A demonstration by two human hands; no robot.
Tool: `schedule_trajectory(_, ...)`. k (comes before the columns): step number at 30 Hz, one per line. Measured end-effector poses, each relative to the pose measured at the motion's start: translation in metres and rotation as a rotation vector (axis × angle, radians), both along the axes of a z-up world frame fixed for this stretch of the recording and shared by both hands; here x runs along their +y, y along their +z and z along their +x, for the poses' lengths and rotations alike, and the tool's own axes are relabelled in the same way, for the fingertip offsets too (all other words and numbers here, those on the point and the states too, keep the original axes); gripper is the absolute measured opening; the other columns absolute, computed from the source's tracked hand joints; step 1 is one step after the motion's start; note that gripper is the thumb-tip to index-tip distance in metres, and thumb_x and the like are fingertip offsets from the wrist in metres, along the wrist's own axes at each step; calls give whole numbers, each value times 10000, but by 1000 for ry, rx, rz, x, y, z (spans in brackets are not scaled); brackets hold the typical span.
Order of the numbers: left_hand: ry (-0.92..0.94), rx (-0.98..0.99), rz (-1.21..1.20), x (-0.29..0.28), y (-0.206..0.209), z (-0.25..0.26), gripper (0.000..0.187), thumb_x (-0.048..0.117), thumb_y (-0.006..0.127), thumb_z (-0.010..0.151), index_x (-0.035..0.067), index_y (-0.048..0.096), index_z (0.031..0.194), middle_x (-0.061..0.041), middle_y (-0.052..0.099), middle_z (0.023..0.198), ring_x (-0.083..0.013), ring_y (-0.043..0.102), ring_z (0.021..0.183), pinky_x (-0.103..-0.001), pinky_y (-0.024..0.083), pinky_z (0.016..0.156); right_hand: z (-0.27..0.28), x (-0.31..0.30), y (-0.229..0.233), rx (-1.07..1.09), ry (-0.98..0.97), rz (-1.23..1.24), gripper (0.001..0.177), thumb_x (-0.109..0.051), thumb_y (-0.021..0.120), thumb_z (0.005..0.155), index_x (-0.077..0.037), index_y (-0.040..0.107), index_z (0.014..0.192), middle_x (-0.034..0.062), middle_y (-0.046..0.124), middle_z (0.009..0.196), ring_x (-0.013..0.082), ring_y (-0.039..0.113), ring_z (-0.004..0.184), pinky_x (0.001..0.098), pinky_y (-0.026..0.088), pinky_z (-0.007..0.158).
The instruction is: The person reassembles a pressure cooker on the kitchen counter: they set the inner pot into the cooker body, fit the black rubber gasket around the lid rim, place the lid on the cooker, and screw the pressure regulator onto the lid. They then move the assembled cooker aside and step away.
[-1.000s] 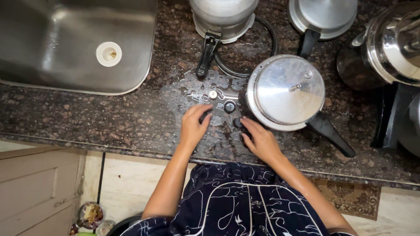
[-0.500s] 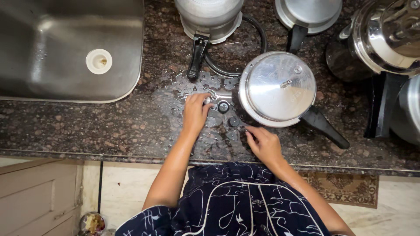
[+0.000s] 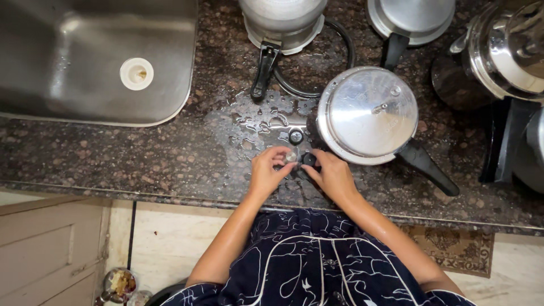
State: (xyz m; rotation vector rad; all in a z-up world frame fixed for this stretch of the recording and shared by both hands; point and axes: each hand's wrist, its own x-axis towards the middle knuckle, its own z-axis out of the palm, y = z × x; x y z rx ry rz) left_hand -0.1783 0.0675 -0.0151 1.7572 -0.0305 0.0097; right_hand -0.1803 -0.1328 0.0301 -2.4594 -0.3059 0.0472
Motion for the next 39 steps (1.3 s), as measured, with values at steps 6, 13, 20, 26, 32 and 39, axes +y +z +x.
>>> schedule_trajectory(6, -262, 94, -48, 0, -7, -5, 332, 30, 789, 858, 46, 682, 1171, -99, 768, 1047, -143, 748, 938, -278, 620, 778, -7, -4, -19, 7, -8, 250, 402, -123, 838, 791, 51, 668, 1111, 182, 698, 983, 221, 746, 781, 313, 621, 675)
schedule_trajectory(13, -305, 68, 161, -11, -1, -7, 450, 65, 819, 818, 51, 545, 1174, -132, 744, 1072, -224, 693, 717, -322, 551, 622, -8, -13, -47, 388, -118, 657, 353, -48, 762, 863, 33, 636, 1182, 106, 744, 998, 108, 754, 856, 230, 595, 684)
schedule_trajectory(20, -233, -123, 172, -8, -6, -7, 528, 63, 811, 828, 45, 480, 1239, -119, 770, 1134, -212, 677, 757, -299, 538, 648, -7, -14, -31, 367, -104, 551, 401, -43, 782, 851, 17, 641, 1222, 119, 717, 1044, 105, 706, 802, 231, 576, 684)
schedule_trajectory(26, -134, -80, 158, -7, -1, -14, 400, 25, 824, 796, 43, 615, 1137, -125, 770, 1018, -198, 707, 747, -295, 568, 673, -9, -8, 11, 132, 21, 452, 427, -82, 837, 792, -3, 678, 1181, 131, 682, 1113, 155, 740, 843, 262, 631, 726)
schedule_trajectory(32, -148, -118, 87, -11, 20, -18, 512, 17, 808, 813, 27, 519, 1235, -138, 753, 1069, -190, 742, 801, -303, 598, 686, -6, -2, 39, 74, 119, 429, 427, -82, 838, 807, -6, 719, 1210, 115, 702, 1091, 154, 739, 858, 269, 639, 764)
schedule_trajectory(39, -149, -150, 53, -11, 44, -22, 650, 26, 809, 825, 29, 383, 1316, -125, 775, 1084, -200, 734, 800, -306, 587, 679, -7, -5, 63, 57, 123, 403, 433, -102, 855, 782, -7, 734, 1187, 128, 710, 1094, 157, 745, 828, 274, 632, 731)
